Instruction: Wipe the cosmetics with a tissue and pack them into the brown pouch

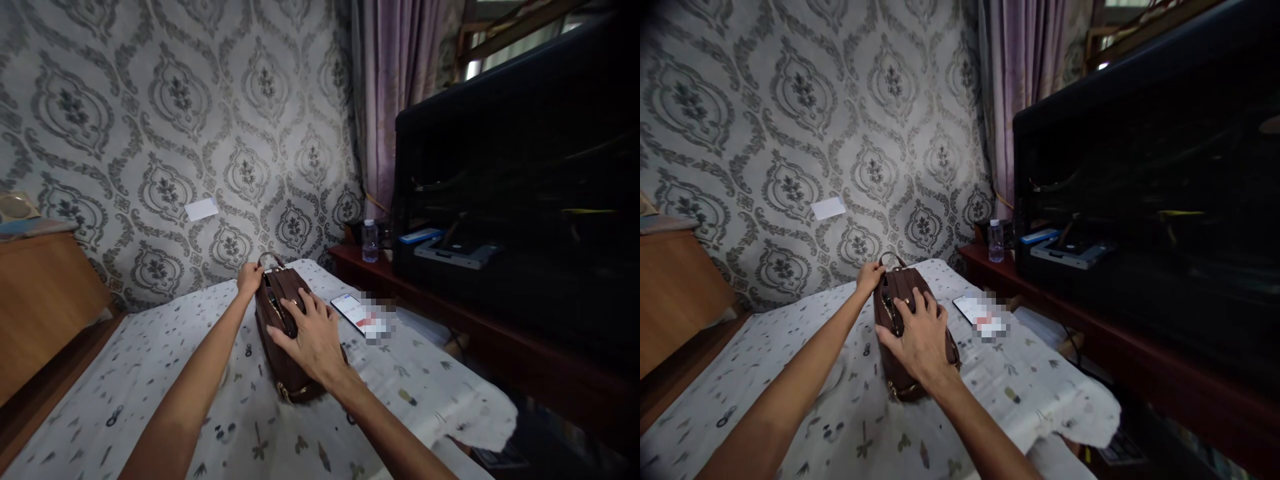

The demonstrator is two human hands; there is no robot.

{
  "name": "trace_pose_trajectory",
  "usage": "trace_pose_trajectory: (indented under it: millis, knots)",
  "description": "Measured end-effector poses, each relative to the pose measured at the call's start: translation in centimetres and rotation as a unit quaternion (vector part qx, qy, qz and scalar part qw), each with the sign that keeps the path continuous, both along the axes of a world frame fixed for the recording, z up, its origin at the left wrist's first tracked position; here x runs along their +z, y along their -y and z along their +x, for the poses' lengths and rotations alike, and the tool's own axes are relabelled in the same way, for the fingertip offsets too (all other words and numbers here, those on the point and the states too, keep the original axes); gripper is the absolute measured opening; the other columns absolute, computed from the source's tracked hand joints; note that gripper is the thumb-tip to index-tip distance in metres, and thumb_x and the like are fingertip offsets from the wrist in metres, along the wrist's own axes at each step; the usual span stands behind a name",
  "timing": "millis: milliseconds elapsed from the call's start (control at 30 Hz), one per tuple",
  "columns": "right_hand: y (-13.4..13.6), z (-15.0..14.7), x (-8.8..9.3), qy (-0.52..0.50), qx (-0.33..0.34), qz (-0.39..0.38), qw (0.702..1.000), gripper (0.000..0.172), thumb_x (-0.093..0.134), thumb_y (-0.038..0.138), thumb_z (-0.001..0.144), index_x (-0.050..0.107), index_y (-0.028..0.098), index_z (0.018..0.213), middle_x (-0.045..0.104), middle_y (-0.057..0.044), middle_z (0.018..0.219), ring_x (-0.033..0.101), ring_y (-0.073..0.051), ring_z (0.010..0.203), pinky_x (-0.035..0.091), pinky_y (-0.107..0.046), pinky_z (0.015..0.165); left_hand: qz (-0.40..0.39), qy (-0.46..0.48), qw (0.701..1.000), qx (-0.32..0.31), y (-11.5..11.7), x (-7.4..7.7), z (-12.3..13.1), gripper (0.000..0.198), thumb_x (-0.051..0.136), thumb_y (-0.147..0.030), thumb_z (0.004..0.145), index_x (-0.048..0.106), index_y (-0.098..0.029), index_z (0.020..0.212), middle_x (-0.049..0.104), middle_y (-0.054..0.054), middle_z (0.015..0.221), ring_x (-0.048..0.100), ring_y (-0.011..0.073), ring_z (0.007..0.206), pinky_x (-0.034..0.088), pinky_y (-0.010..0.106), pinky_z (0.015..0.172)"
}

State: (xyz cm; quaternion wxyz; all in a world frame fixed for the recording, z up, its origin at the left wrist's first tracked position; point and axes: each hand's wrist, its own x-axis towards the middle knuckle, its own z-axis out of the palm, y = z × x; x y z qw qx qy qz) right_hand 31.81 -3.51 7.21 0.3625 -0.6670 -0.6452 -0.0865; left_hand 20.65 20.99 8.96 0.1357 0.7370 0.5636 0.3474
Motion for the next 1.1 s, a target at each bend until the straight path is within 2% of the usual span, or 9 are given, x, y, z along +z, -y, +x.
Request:
trace_pose_trajectory:
  millis: [200, 300, 367, 433, 667, 800, 900, 1000, 1100]
  knots:
    - [0.0, 0.0, -0.2, 0.008, -0.004, 0.031, 0.999, 0.043, 0.062, 0.055, 0.085, 0.069, 0.025, 0.115, 0.055, -0.015, 0.14, 0.044, -0.037, 0.13, 0.038, -0.055, 0.098, 0.047, 0.062, 0.997, 0.0, 0.9, -0.7, 0.1, 0.033, 0.059, -0.037, 0.093, 0.06, -0.015, 0.117, 0.063, 0.008, 0.114, 0.064, 0.0198, 0.097, 0.055, 0.041, 0.084]
    - [0.0, -0.1, -0.2, 0.008, -0.008, 0.03, 0.999, 0.041, 0.063, 0.053, 0.085, 0.069, 0.026, 0.115, 0.056, -0.014, 0.139, 0.044, -0.037, 0.13, 0.039, -0.055, 0.097, 0.084, 0.087, 0.993, -0.01, 1.6, -0.7, 0.1, 0.021, 0.056, -0.034, 0.093, 0.063, -0.015, 0.089, 0.064, 0.002, 0.087, 0.061, 0.0167, 0.082, 0.05, 0.032, 0.076]
    - [0.0, -0.2, -0.2, 0.005, -0.009, 0.031, 0.999, 0.041, 0.064, 0.053, 0.084, 0.069, 0.027, 0.116, 0.057, -0.014, 0.138, 0.045, -0.036, 0.13, 0.039, -0.054, 0.097, 0.106, 0.098, 0.989, -0.02, 2.3, -0.7, 0.0, 0.024, 0.052, -0.032, 0.091, 0.057, -0.018, 0.071, 0.057, -0.001, 0.069, 0.057, 0.0164, 0.074, 0.044, 0.028, 0.07]
    - [-0.1, -0.1, -0.3, 0.001, -0.009, 0.031, 0.999, 0.043, 0.065, 0.052, 0.084, 0.068, 0.028, 0.119, 0.058, -0.014, 0.137, 0.045, -0.036, 0.129, 0.039, -0.054, 0.097, 0.124, 0.105, 0.986, -0.034, 3.2, -0.6, -0.1, 0.027, 0.05, -0.031, 0.088, 0.049, -0.02, 0.064, 0.05, -0.003, 0.061, 0.053, 0.0162, 0.069, 0.04, 0.026, 0.065]
    - [-0.5, 0.3, -0.6, -0.007, -0.001, 0.035, 0.999, 0.049, 0.064, 0.053, 0.085, 0.063, 0.027, 0.127, 0.056, -0.015, 0.139, 0.05, -0.032, 0.128, 0.037, -0.053, 0.101, 0.143, 0.075, 0.982, -0.096, 6.0, 0.3, -0.5, 0.026, 0.05, -0.034, 0.085, 0.045, -0.022, 0.063, 0.046, -0.004, 0.061, 0.047, 0.0148, 0.065, 0.036, 0.025, 0.064]
    - [-0.3, 0.2, -0.8, -0.003, 0.004, 0.048, 0.999, 0.049, 0.062, 0.054, 0.086, 0.063, 0.026, 0.126, 0.056, -0.017, 0.139, 0.05, -0.031, 0.129, 0.035, -0.053, 0.103, 0.123, 0.028, 0.986, -0.109, 5.4, 2.0, 0.2, 0.023, 0.058, -0.032, 0.08, 0.05, -0.021, 0.061, 0.047, -0.004, 0.056, 0.045, 0.0151, 0.06, 0.033, 0.026, 0.062]
    - [-0.1, -0.1, -0.6, 0.012, 0.001, 0.048, 0.999, 0.046, 0.061, 0.052, 0.088, 0.064, 0.024, 0.124, 0.056, -0.018, 0.139, 0.05, -0.032, 0.129, 0.029, -0.058, 0.106, 0.109, 0.004, 0.987, -0.116, 4.8, 2.9, 1.7, 0.015, 0.065, -0.035, 0.076, 0.061, -0.021, 0.071, 0.056, -0.002, 0.062, 0.05, 0.0174, 0.065, 0.034, 0.026, 0.063]
    - [0.1, -0.2, -0.4, 0.018, 0.006, 0.049, 0.999, 0.043, 0.059, 0.051, 0.09, 0.064, 0.023, 0.123, 0.057, -0.018, 0.138, 0.052, -0.031, 0.128, 0.024, -0.06, 0.109, 0.101, -0.01, 0.987, -0.128, 4.4, 2.9, 3.5, 0.015, 0.069, -0.036, 0.074, 0.066, -0.022, 0.075, 0.064, 0.002, 0.071, 0.056, 0.0205, 0.073, 0.036, 0.027, 0.066]
    - [0.1, 0.0, -0.4, 0.017, 0.014, 0.056, 0.998, 0.046, 0.058, 0.052, 0.089, 0.063, 0.022, 0.124, 0.058, -0.017, 0.136, 0.053, -0.03, 0.126, 0.024, -0.057, 0.111, 0.094, -0.009, 0.986, -0.136, 4.1, 2.7, 4.5, 0.015, 0.068, -0.036, 0.075, 0.068, -0.021, 0.072, 0.067, 0.003, 0.072, 0.058, 0.0216, 0.077, 0.038, 0.028, 0.068]
